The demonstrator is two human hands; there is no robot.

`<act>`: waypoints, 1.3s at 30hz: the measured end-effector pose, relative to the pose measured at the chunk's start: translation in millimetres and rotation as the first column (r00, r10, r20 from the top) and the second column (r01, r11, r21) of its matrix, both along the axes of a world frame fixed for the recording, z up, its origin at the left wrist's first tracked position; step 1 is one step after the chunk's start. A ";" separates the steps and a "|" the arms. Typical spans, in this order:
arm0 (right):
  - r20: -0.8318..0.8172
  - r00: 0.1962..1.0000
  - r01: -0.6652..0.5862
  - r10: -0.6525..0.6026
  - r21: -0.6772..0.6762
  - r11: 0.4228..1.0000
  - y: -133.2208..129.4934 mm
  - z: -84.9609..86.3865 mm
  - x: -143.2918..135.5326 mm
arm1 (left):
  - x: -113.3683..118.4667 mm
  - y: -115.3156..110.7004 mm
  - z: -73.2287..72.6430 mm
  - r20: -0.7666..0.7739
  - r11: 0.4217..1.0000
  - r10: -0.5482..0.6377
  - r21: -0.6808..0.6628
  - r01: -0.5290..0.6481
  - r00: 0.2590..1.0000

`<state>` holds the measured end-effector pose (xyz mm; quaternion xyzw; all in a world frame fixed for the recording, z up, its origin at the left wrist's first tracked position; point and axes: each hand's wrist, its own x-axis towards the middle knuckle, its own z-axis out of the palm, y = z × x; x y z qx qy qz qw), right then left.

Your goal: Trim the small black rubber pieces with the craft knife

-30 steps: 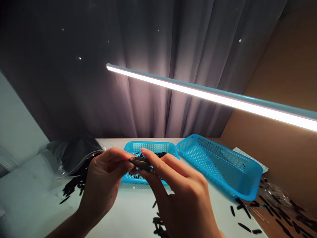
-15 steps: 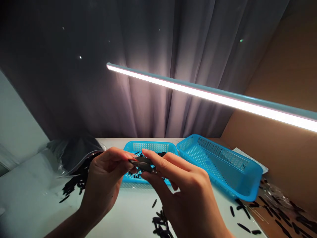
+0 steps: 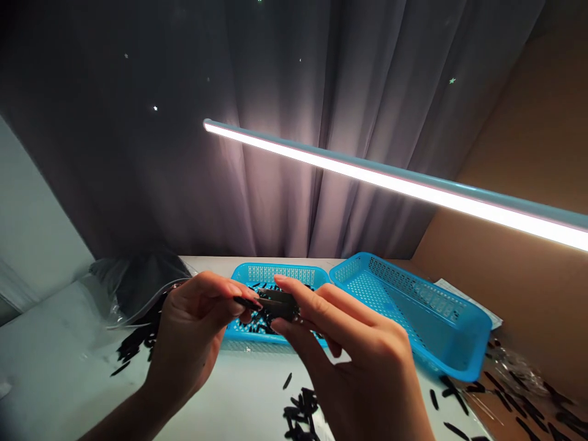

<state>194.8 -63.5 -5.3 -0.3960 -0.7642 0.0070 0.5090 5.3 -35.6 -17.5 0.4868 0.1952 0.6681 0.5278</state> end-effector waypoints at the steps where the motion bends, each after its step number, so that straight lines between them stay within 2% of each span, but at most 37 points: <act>1: 0.010 1.000 0.006 -0.007 0.011 1.000 -0.4 -1.0 0.6 | 0.0 -0.1 -0.3 0.002 1.000 -0.010 0.000 0.010 1.000; 9: 0.088 0.996 0.003 -0.011 0.084 0.996 -0.4 -3.7 -2.2 | 0.2 1.4 -1.8 0.001 0.999 -0.047 0.027 0.047 0.999; 16: 0.141 0.989 0.016 -0.035 0.135 0.991 -2.2 -4.7 -3.8 | 1.6 1.2 -1.5 -0.005 0.997 0.018 0.077 -0.017 1.000; 20: 0.103 0.995 -0.001 -0.007 0.079 0.997 -2.2 -4.7 -5.4 | 2.0 1.0 -2.5 -0.002 0.996 0.030 0.086 -0.030 1.000; 24: 0.067 0.996 -0.062 0.062 0.001 0.998 -1.5 -4.2 -7.5 | 2.3 1.7 -3.2 0.021 0.998 -0.021 0.057 0.020 1.000; 30: 0.032 0.999 -0.009 0.007 0.050 0.999 -1.4 -9.0 -10.2 | 2.4 -1.0 -5.3 0.033 1.000 -0.026 0.015 0.026 0.999; 36: -0.086 0.992 -0.091 0.090 -0.003 0.996 2.9 -10.6 -13.1 | -3.0 -1.6 -6.9 -0.028 0.997 -0.027 0.074 0.029 0.999; 39: -0.093 0.992 -0.091 0.090 -0.006 0.996 3.2 -11.0 -13.3 | -4.2 0.3 -7.4 -0.057 0.995 -0.014 0.095 0.019 0.998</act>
